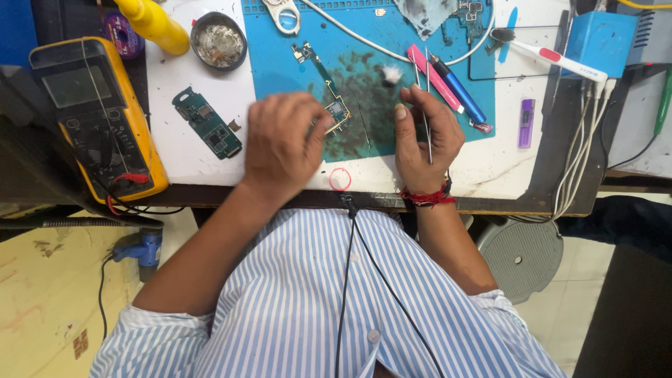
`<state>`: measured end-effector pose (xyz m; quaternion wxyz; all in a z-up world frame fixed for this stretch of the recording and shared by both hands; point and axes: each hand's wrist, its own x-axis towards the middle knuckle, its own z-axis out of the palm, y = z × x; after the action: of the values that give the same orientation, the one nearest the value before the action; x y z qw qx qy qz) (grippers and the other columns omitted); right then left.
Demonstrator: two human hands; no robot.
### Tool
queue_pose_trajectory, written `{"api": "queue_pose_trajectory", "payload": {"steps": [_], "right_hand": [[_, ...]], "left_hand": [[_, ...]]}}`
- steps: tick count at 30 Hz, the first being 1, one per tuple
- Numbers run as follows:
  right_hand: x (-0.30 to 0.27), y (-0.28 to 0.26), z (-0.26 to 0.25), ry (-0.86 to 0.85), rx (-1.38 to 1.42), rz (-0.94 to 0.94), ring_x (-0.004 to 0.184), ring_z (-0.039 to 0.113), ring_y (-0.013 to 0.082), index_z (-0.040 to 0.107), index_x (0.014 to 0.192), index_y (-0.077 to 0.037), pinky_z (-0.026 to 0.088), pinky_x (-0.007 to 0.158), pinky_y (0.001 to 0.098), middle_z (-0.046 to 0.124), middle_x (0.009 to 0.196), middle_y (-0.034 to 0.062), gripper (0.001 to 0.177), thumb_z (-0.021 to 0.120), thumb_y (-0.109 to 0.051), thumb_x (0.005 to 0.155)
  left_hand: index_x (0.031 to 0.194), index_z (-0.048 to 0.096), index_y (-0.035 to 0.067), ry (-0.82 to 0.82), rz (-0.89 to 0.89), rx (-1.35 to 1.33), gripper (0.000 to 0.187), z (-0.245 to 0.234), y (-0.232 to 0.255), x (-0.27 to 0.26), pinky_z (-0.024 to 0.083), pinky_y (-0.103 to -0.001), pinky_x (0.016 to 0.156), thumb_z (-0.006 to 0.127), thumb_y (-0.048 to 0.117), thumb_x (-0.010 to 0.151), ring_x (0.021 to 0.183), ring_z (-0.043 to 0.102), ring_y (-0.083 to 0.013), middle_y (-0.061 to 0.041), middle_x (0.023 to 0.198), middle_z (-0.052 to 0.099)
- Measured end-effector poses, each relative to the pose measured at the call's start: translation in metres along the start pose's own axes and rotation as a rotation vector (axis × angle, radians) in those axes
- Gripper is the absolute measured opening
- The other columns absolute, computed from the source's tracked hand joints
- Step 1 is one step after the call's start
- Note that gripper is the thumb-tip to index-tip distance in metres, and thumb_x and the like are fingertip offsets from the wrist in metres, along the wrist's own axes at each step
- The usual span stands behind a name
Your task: The person uses tweezers to manipulate small components on a green circuit board. They apply a liquid from a yellow bottle to specific areas and continue adjusting components with the tweezers throughout the clip.
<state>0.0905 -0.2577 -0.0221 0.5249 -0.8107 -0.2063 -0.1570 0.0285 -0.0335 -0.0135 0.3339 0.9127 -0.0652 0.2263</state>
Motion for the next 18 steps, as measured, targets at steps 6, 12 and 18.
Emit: {"api": "queue_pose_trajectory", "payload": {"steps": [6, 12, 18], "right_hand": [[0.0, 0.007, 0.003, 0.001, 0.079, 0.027, 0.113, 0.073, 0.0191, 0.064, 0.132, 0.002, 0.059, 0.1, 0.0308, 0.074, 0.119, 0.0146, 0.028, 0.069, 0.003, 0.104], [-0.006, 0.016, 0.002, 0.064, 0.164, 0.074, 0.116, 0.071, 0.0159, 0.062, 0.139, 0.0, 0.057, 0.095, 0.0273, 0.072, 0.126, 0.0112, 0.031, 0.067, 0.003, 0.108], [0.006, 0.008, 0.005, 0.156, 0.145, 0.161, 0.089, 0.06, 0.0101, 0.06, 0.138, -0.003, 0.053, 0.077, 0.0257, 0.07, 0.119, 0.0078, 0.038, 0.074, -0.001, 0.102]], "left_hand": [[0.097, 0.066, 0.007, 0.02, -0.082, 0.232, 0.024, -0.026, -0.03, 0.041, 0.042, -0.046, 0.089, 0.068, 0.03, 0.104, 0.096, 0.061, -0.0309, -0.01, 0.1, 0.065], [0.099, 0.066, 0.004, 0.089, -0.055, 0.24, 0.014, -0.047, -0.039, 0.048, 0.05, -0.043, 0.086, 0.072, 0.017, 0.102, 0.099, 0.064, -0.0321, -0.012, 0.103, 0.065], [0.091, 0.068, 0.004, 0.074, -0.117, 0.088, 0.023, -0.049, -0.026, 0.031, 0.053, -0.041, 0.071, 0.08, 0.019, 0.103, 0.082, 0.069, -0.0287, -0.012, 0.097, 0.07]]}}
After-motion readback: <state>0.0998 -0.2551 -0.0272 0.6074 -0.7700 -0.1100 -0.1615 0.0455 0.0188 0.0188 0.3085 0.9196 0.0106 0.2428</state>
